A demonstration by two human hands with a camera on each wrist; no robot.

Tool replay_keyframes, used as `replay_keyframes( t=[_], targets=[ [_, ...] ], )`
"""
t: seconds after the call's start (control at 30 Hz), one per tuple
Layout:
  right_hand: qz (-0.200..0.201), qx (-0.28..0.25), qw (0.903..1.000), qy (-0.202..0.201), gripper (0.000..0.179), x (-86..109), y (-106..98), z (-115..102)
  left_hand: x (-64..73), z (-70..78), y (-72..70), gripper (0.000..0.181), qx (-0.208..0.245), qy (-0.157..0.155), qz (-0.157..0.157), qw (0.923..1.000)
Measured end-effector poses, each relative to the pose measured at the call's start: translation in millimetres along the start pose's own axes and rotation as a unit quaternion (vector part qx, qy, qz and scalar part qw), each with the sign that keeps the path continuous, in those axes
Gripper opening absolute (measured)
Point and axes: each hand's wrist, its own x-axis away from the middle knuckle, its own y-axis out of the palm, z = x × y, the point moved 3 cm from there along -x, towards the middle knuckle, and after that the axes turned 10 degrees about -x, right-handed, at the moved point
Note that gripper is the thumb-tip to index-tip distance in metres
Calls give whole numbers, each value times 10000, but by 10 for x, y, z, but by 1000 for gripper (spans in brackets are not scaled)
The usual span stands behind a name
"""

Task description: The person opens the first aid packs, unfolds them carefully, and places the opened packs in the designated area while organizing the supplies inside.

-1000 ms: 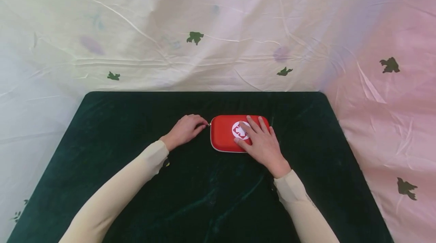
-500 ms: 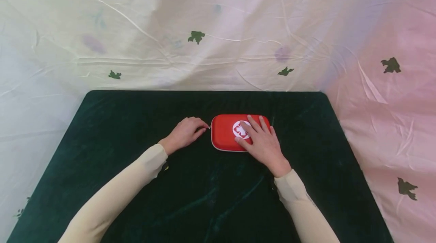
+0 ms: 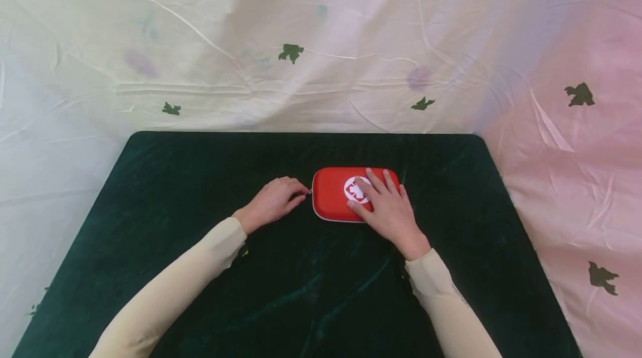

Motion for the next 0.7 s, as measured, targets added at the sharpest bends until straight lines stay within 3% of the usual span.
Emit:
replay_keyframes(
  t=[0.7],
  targets=[
    [3,-1,10000,42,78,-14,13,12,169,185,-16,22,-169,213,-119,9996]
  ],
)
